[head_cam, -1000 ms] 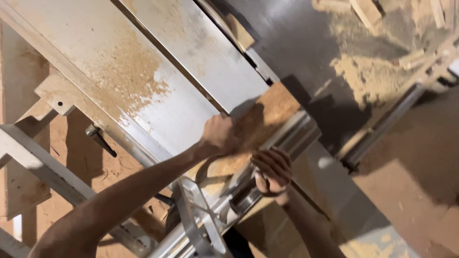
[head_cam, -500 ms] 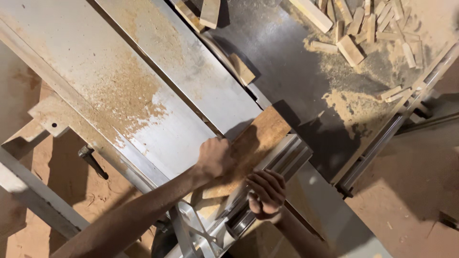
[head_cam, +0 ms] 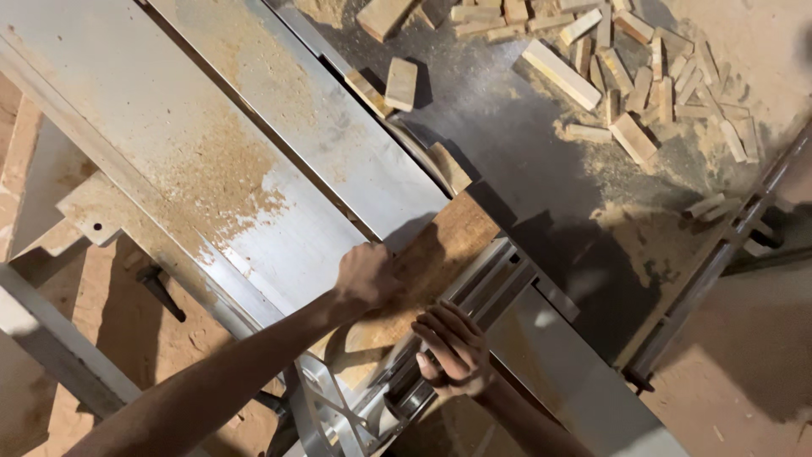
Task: The person repeatedly picks up wooden planks and feeds them through a table saw to cut them into smaller pieces. The cut pieces accumulate on the table surface while the person continues the cutting process.
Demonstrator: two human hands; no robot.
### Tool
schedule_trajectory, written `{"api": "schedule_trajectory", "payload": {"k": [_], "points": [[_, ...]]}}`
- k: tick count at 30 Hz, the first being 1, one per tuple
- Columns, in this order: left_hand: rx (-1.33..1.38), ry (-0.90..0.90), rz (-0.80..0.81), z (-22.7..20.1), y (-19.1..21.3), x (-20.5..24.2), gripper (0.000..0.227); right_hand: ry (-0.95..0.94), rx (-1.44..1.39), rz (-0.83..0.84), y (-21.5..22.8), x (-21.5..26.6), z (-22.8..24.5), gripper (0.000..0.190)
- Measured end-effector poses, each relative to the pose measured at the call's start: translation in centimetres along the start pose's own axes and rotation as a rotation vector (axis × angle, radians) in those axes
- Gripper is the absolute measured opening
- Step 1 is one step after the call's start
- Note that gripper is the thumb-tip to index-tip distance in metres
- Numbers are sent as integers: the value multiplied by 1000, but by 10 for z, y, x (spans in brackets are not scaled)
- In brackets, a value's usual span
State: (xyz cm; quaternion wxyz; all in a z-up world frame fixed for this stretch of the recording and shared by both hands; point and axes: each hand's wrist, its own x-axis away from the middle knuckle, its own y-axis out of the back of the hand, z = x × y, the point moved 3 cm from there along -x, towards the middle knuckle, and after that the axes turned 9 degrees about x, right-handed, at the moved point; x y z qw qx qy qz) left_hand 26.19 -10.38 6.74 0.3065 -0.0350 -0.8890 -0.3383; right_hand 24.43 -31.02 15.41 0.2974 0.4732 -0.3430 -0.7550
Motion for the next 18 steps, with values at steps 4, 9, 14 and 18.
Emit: {"api": "schedule_trajectory", "payload": {"k": [4,9,14,18], "points": [[-7,36,40,-3,8,-11,33,-12,-33,40,-2,-10,-19,32],[12,96,83,-11,14,-18,39,-14,-66,12,1,-18,-28,30],[23,111,47,-15,28,-29,43,10,-123,24,3,-38,-46,28],[128,143,-19,-13,31,-43,39,2,-189,92,9,-52,-66,28]]}}
